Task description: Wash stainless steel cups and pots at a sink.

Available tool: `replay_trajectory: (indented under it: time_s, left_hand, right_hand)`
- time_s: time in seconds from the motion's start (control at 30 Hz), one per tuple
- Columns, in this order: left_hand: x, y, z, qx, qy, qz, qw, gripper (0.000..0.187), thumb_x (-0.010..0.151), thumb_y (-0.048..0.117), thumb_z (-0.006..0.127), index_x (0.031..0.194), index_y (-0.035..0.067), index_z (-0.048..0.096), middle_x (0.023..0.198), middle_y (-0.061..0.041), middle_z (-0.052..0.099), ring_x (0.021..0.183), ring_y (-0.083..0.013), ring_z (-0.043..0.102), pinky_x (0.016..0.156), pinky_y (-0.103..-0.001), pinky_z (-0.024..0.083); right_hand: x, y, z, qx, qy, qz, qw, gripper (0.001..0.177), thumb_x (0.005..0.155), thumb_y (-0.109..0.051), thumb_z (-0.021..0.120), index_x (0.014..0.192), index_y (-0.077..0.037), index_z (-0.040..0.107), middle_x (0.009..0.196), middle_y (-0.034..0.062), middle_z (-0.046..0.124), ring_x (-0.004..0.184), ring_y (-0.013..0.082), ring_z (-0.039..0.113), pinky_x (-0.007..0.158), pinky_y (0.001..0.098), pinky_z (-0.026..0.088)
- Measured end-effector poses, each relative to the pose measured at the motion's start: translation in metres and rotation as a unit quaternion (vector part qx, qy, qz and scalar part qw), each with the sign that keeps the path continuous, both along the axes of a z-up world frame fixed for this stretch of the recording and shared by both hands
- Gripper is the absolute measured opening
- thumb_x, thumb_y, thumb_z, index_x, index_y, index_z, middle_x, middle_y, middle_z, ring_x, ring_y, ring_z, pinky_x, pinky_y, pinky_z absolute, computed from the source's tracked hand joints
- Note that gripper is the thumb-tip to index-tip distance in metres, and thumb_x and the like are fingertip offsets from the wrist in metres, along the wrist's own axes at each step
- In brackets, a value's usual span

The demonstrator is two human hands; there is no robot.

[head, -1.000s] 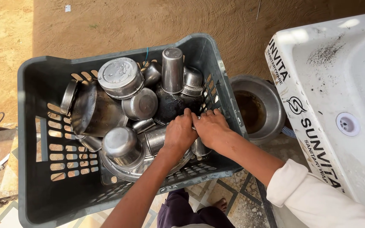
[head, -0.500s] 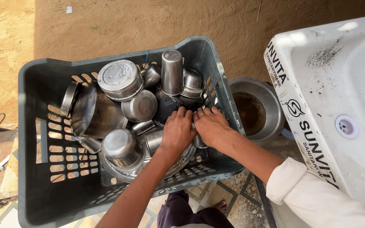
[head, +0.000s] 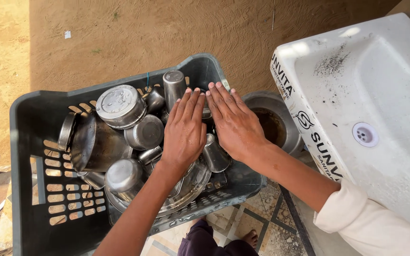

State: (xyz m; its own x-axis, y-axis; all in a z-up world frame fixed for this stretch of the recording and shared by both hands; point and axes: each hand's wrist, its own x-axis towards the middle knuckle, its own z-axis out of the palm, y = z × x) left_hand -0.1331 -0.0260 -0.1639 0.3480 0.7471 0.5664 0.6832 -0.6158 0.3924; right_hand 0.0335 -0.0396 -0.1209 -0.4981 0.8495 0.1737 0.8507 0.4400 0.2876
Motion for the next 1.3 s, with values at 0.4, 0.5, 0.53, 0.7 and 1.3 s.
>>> replay_trajectory:
  time_s: [0.4, 0.5, 0.53, 0.7, 1.3]
  left_hand:
    - [0.051, 0.027, 0.092, 0.048, 0.004, -0.075, 0.996, 0.071, 0.090, 0.007, 0.048, 0.157, -0.009, 0.032, 0.166, -0.025, 0.030, 0.158, -0.0385, 0.023, 0.129, -0.049, 0.023]
    - [0.081, 0.021, 0.104, 0.045, 0.012, -0.123, 0.991, 0.073, 0.089, 0.009, 0.049, 0.157, -0.009, 0.029, 0.165, -0.026, 0.028, 0.156, -0.0393, 0.022, 0.127, -0.050, 0.023]
    - [0.093, 0.019, 0.106, 0.048, 0.012, -0.135, 0.990, 0.073, 0.089, 0.009, 0.049, 0.157, -0.009, 0.029, 0.165, -0.026, 0.028, 0.156, -0.0393, 0.022, 0.127, -0.050, 0.023]
    - [0.148, 0.002, 0.119, 0.045, 0.022, -0.210, 0.976, 0.071, 0.091, 0.008, 0.048, 0.158, -0.009, 0.028, 0.165, -0.026, 0.027, 0.157, -0.0393, 0.023, 0.128, -0.050, 0.022]
    - [0.352, -0.127, 0.167, 0.087, 0.018, -0.488, 0.868, 0.074, 0.087, 0.001, 0.047, 0.157, -0.010, 0.028, 0.163, -0.030, 0.031, 0.154, -0.0396, 0.032, 0.129, -0.048, 0.025]
  right_hand:
    - [0.081, -0.011, 0.093, 0.082, 0.140, -0.106, 0.981, 0.062, 0.108, -0.027, 0.037, 0.158, 0.008, 0.029, 0.166, 0.0251, 0.026, 0.157, 0.0358, 0.019, 0.126, 0.0515, 0.014]
    - [0.112, -0.025, 0.093, 0.097, 0.141, -0.140, 0.975, 0.063, 0.108, -0.027, 0.037, 0.158, 0.011, 0.028, 0.166, 0.0275, 0.026, 0.156, 0.0374, 0.019, 0.126, 0.0518, 0.013]
    - [0.121, -0.032, 0.097, 0.102, 0.141, -0.150, 0.973, 0.063, 0.108, -0.027, 0.037, 0.158, 0.011, 0.028, 0.166, 0.0275, 0.026, 0.156, 0.0374, 0.019, 0.126, 0.0518, 0.013]
    - [0.155, -0.075, 0.123, 0.113, 0.127, -0.204, 0.964, 0.063, 0.106, -0.025, 0.039, 0.155, 0.014, 0.030, 0.164, 0.0315, 0.026, 0.156, 0.0391, 0.019, 0.126, 0.0506, 0.015]
    - [0.287, -0.303, 0.135, 0.142, 0.095, -0.421, 0.891, 0.066, 0.101, -0.027, 0.045, 0.154, 0.010, 0.030, 0.164, 0.0261, 0.025, 0.155, 0.0347, 0.021, 0.125, 0.0484, 0.019]
